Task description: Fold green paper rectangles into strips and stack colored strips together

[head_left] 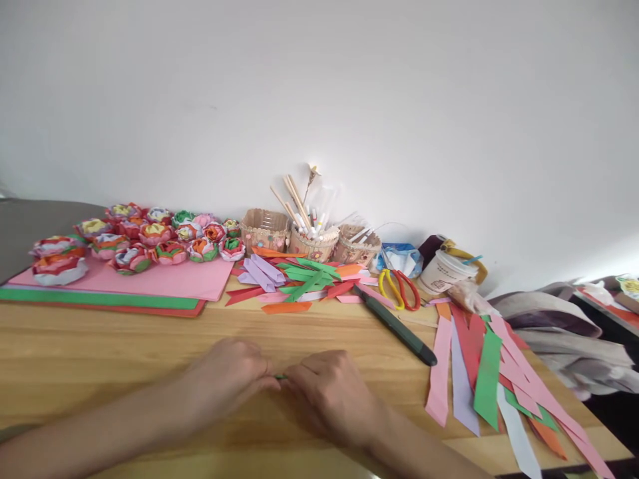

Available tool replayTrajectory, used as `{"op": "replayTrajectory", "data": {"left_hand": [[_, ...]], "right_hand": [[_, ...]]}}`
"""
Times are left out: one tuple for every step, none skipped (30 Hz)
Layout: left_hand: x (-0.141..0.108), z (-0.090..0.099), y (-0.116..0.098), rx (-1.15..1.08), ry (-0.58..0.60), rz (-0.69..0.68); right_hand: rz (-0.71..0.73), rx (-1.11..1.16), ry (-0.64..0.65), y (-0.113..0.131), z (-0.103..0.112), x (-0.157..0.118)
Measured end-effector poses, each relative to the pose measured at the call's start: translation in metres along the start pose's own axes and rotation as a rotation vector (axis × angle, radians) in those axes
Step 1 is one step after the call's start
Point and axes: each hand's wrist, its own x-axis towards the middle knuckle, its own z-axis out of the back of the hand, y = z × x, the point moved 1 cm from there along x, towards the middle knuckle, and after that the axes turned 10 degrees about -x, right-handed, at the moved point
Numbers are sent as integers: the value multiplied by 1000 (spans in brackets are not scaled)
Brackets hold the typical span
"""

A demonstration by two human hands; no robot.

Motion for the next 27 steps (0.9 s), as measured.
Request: {"op": "replayTrajectory", "data": {"left_hand": [[-2, -2, -1, 27, 5, -19], [-4, -3, -2, 51, 5, -41], [-6, -5, -3, 72, 5, -70], [-8, -7, -3, 91, 7, -107], [-11, -8, -2, 106, 4, -142], [-14, -9, 0, 114, -7, -168], [-17, -9, 3, 112, -23, -178], [-20, -9, 7, 108, -47, -176], [-24, -8, 12, 103, -82, -171], [-27, -6, 16, 97, -115, -155], [-30, -4, 20, 96, -156, -155], [-33, -1, 23, 105, -194, -168], [-35, 2, 26, 114, -214, -169], [-36, 6, 27, 121, -229, -162], [-36, 10, 28, 130, -238, -147], [-35, 14, 29, 139, -251, -124], [-33, 18, 30, 151, -272, -102], [-29, 23, 32, 167, -300, -81], [-23, 28, 34, 183, -335, -59], [-15, 33, 37, 200, -370, -37], [-6, 39, 40, 215, -405, -14], [6, 44, 43, 232, -439, 17], [19, 48, 46, 250, -470, 40], [32, 51, 48, 268, -479, 53], [45, 54, 49, 286, -480, 63], [58, 55, 50, 300, -471, 69], [68, 55, 51, 309, -460, 72]], "right_hand": [[7, 11, 11, 1, 1, -2], [15, 31, 29, 1, 3, -3], [22, 63, 55, 0, 6, -5], [25, 107, 87, 0, 10, -7], [23, 162, 124, -2, 13, -9], [15, 223, 166, -3, 17, -12], [0, 279, 200, -6, 20, -15], [-18, 322, 220, -8, 21, -18], [-41, 347, 227, -11, 22, -21], [-68, 356, 211, -14, 22, -25], [-101, 351, 177, -18, 21, -29], [-142, 343, 144, -22, 20, -33], [-171, 341, 94, -27, 18, -36], [-224, 326, 44, -33, 17, -39], [-291, 273, -8, -40, 17, -42], [-378, 191, -51, -49, 18, -45], [-498, 45, -86, -59, 20, -49], [-573, -136, -84, -70, 21, -52], [-611, -211, -88, -81, 23, -56], [-638, -260, -88, -92, 23, -59], [-664, -308, -85, -101, 22, -63], [-678, -348, -76, -110, 20, -67], [-687, -377, -61, -116, 17, -70], [-689, -399, -45, -121, 13, -72], [-686, -415, -29, -123, 9, -74], [-680, -427, -15, -125, 5, -75], [-672, -434, -5, -126, 2, -76]]}}
